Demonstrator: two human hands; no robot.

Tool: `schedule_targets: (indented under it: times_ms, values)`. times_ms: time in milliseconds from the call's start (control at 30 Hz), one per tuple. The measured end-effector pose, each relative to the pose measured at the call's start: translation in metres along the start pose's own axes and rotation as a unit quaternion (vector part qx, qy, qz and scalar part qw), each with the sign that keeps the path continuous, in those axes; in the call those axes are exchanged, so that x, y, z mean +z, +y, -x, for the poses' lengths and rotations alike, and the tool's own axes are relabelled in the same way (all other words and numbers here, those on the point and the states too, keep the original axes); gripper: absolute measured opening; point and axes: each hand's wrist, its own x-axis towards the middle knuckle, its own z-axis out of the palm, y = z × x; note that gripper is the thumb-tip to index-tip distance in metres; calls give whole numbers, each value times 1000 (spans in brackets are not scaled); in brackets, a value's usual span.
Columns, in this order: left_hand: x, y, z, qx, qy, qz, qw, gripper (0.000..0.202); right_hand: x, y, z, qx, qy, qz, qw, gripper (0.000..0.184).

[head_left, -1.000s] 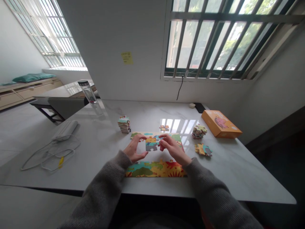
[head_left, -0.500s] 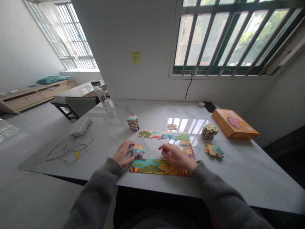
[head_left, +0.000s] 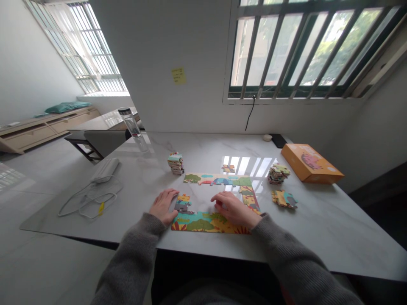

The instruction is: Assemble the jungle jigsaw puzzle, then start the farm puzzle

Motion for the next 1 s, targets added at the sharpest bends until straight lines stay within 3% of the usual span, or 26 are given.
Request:
schedule_targets:
  times_ms: [167, 433, 767, 1000]
  values:
    - [-1, 16, 10, 73, 27, 35, 996, 57, 0, -1, -1, -3, -9, 16, 1000, 20]
    - [5, 39, 34, 83, 3, -80, 993, 46, 0, -3, -1, 1, -15, 25, 1000, 20]
    - [10, 48, 40, 93, 12, -177, 980, 46, 0, -5, 0, -3, -24, 24, 999, 18]
    - [14, 48, 43, 94, 3, -192, 977, 49, 0, -4, 1, -6, -22, 36, 999, 18]
